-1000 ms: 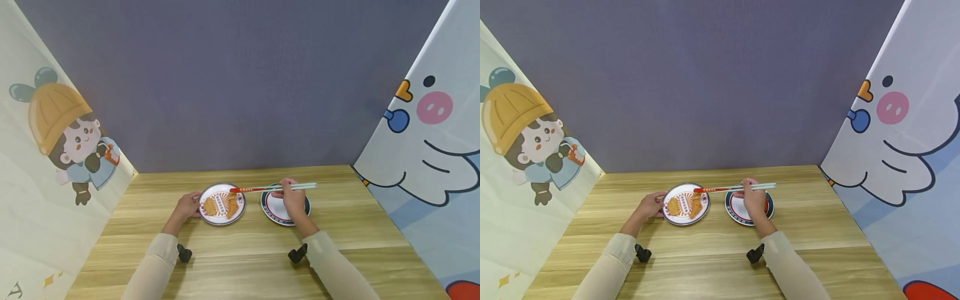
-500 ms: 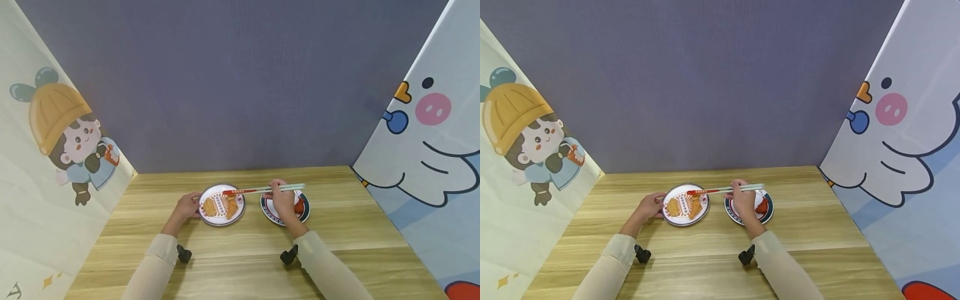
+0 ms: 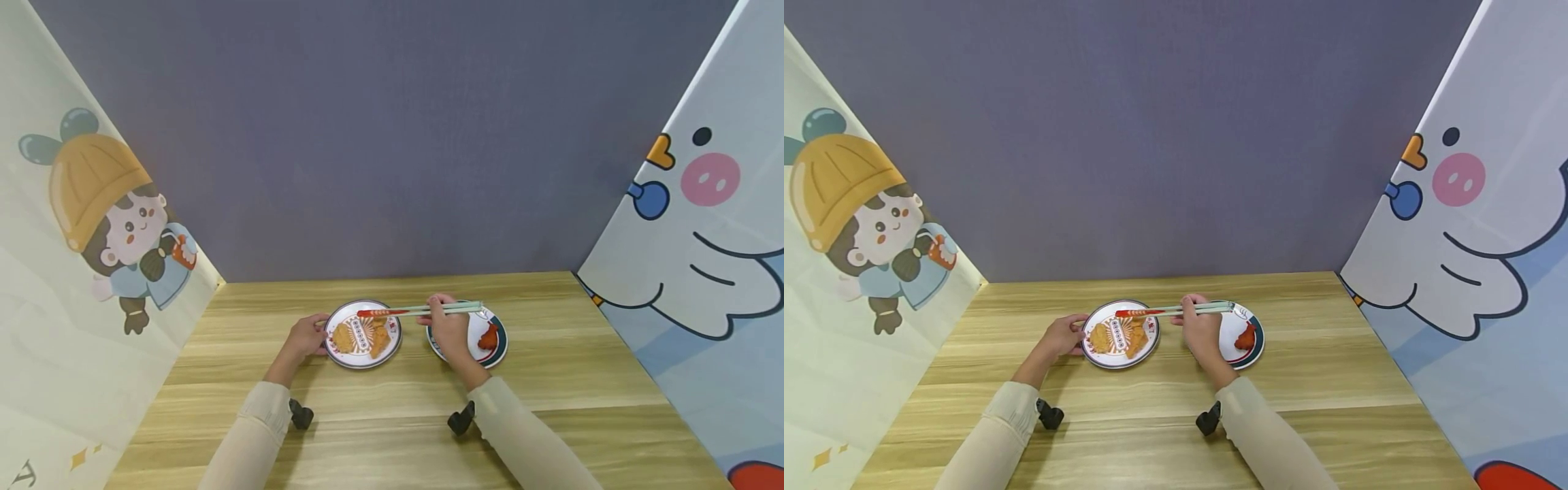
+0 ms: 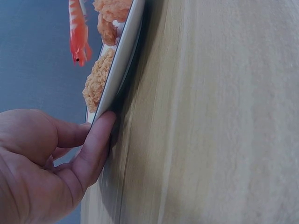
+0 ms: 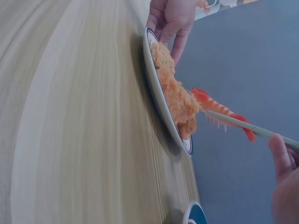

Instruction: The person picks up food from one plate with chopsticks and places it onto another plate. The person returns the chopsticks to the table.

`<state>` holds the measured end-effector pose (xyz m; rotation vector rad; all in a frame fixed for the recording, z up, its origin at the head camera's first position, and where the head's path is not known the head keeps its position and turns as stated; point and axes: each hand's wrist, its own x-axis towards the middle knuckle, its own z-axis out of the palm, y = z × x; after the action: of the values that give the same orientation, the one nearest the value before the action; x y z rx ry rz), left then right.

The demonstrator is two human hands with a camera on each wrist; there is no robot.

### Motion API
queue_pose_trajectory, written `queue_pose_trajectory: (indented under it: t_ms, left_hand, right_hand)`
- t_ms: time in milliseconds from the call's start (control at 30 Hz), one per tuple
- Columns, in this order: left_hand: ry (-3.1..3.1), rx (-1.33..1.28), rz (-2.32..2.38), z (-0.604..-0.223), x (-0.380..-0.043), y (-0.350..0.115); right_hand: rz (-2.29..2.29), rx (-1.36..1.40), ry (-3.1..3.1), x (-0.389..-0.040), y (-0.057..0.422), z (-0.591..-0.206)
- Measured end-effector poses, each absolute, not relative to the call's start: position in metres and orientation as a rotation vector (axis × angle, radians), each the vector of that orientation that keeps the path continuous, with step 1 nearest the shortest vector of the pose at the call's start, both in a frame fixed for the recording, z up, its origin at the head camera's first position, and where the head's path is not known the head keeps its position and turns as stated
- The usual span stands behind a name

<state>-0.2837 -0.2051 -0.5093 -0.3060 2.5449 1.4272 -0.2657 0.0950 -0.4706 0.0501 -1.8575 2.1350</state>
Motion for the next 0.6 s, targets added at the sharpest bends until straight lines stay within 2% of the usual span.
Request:
queue_pose_trajectory:
  t_ms: [333, 600]
  left_hand:
    - [2.532, -0.314, 1.438, -0.509, -0.284, -0.205]
    - [2.525, -0.321, 1.444, -0.508, -0.284, -0.205]
  right_hand:
    - [2.116, 0.061, -1.849, -0.276, 0.083, -0.488]
    - [2.173, 0.061, -1.841, -0.274, 0.078, -0.488]
